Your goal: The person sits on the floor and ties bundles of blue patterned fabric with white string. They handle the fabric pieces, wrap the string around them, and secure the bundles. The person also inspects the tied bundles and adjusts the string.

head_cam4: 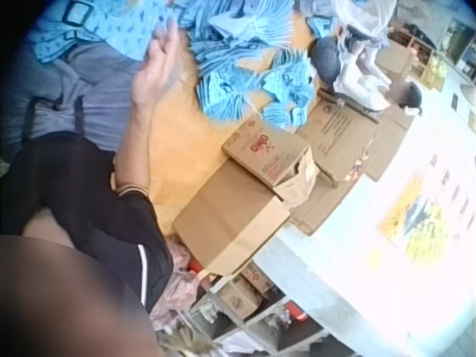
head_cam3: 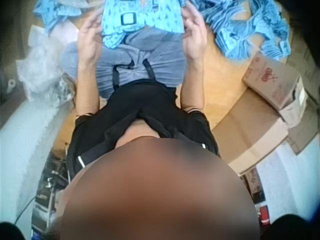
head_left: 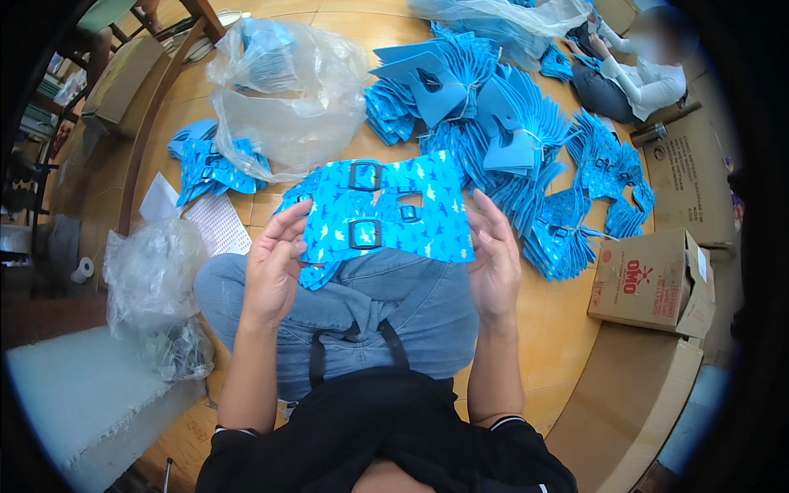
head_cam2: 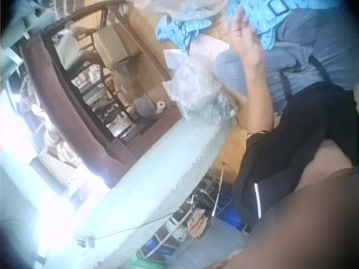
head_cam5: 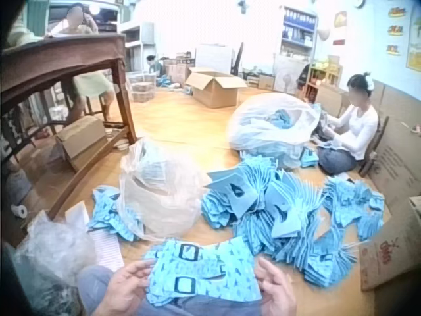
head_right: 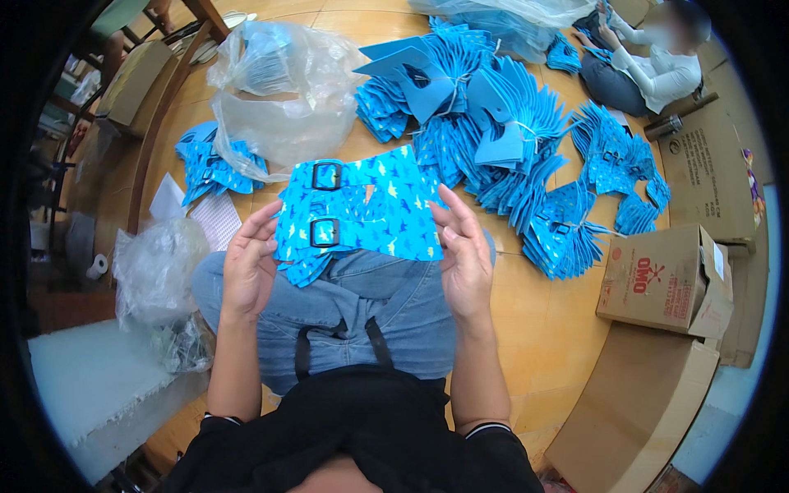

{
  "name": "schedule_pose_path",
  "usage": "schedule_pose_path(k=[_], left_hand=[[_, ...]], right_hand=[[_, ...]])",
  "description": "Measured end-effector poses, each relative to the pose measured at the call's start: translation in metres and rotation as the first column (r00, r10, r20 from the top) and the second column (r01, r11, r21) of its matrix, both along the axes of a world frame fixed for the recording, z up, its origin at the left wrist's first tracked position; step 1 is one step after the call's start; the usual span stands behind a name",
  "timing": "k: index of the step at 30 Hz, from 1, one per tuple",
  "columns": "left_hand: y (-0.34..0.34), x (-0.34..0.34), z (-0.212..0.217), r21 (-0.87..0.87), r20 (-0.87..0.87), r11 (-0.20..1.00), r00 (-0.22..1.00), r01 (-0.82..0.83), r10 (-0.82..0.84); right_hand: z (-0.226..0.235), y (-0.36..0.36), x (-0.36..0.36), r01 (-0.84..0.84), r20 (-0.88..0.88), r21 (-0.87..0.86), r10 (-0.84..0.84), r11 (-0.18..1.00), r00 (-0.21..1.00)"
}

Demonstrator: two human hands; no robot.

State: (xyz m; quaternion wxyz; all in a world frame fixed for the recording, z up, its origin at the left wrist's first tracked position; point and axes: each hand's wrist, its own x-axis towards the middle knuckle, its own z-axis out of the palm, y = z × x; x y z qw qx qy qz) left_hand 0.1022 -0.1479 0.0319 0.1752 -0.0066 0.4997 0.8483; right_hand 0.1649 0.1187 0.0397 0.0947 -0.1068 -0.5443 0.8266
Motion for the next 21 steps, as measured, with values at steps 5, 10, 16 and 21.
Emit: schedule_pose_path(k=[5, 10, 16, 21], left_hand=[[-0.001, -0.002, -0.013, 0.008, 0.018, 1.0, 1.0, 0.004, -0.005], [0.03, -0.03, -0.07, -0.266, 0.151, 0.959, 0.987, 0.097, -0.058], [0.086, -0.036, -0.146, -0.431, 0.172, 0.886, 0.98, 0.169, -0.103], [0.083, -0.018, -0.157, -0.544, 0.163, 0.81, 0.974, 0.22, -0.155]], right_hand=[[-0.012, 0.006, -0.003, -0.003, -0.014, 0.041, 0.004, 0.999, 1.0], [-0.07, 0.047, -0.052, -0.219, 0.18, 0.377, 0.161, 0.9, 0.97], [-0.153, 0.072, -0.107, -0.304, 0.473, 0.815, -0.263, 0.493, 0.841], [-0.166, 0.07, -0.117, -0.54, 0.62, 0.784, -0.365, 0.305, 0.694]])
